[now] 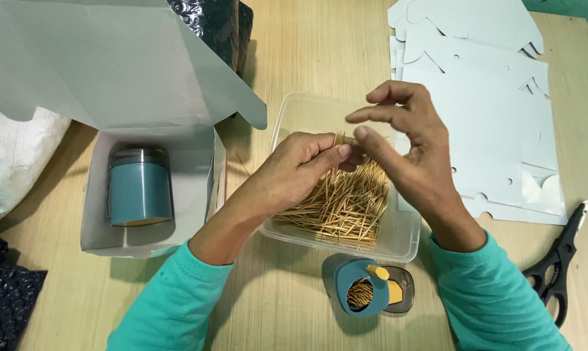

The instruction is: The person repeatedly picks toothpicks from a clear plastic container, breaks them in half by hand, and places the broken pieces into a small blue container. The process continues throughout the clip with consistent hand movements.

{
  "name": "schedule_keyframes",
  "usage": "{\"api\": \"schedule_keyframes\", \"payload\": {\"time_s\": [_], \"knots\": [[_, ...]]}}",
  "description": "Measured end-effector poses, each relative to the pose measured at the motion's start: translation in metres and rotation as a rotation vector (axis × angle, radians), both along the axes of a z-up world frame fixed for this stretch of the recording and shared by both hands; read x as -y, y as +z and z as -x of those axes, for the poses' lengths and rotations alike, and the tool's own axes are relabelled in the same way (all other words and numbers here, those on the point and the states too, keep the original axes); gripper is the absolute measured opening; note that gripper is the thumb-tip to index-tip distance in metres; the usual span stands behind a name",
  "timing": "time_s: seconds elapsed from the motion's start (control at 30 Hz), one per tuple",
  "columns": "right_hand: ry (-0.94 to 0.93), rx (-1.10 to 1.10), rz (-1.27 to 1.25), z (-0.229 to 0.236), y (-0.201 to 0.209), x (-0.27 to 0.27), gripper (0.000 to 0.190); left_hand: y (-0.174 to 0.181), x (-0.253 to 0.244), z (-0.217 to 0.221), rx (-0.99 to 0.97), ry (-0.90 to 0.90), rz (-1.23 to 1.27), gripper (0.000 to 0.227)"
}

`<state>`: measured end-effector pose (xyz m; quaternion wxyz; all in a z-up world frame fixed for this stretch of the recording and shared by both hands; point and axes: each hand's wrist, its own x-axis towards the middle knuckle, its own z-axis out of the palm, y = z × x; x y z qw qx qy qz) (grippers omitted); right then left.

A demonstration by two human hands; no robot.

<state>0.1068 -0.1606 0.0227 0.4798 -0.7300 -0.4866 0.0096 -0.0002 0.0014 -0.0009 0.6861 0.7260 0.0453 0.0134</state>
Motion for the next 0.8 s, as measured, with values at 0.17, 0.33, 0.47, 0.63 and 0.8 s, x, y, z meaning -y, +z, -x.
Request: {"api": "schedule_keyframes", "payload": {"time_s": [0.17, 0.33, 0.47, 0.63, 0.8], "knots": [[0.071, -0.026, 0.014, -0.002, -0.003, 0.001, 0.011, -0.006, 0.002, -0.001, 0.098, -0.064, 0.05, 0.031], [0.04, -0.087, -0.006, -0.003, -0.005, 0.003, 0.004, -0.005, 0.002, 0.0, 0.095, -0.069, 0.078, 0.036], [0.047, -0.204, -0.007, -0.004, -0.004, 0.003, 0.008, -0.005, 0.004, 0.0, 0.124, -0.127, 0.172, 0.035], [0.054, -0.245, -0.001, -0.004, -0.003, 0.003, 0.014, 0.0, 0.003, 0.001, 0.12, -0.147, 0.137, 0.034], [0.098, -0.243, -0.015, -0.007, -0.005, 0.004, 0.008, -0.01, 0.001, 0.001, 0.069, -0.085, 0.022, 0.035]]}}
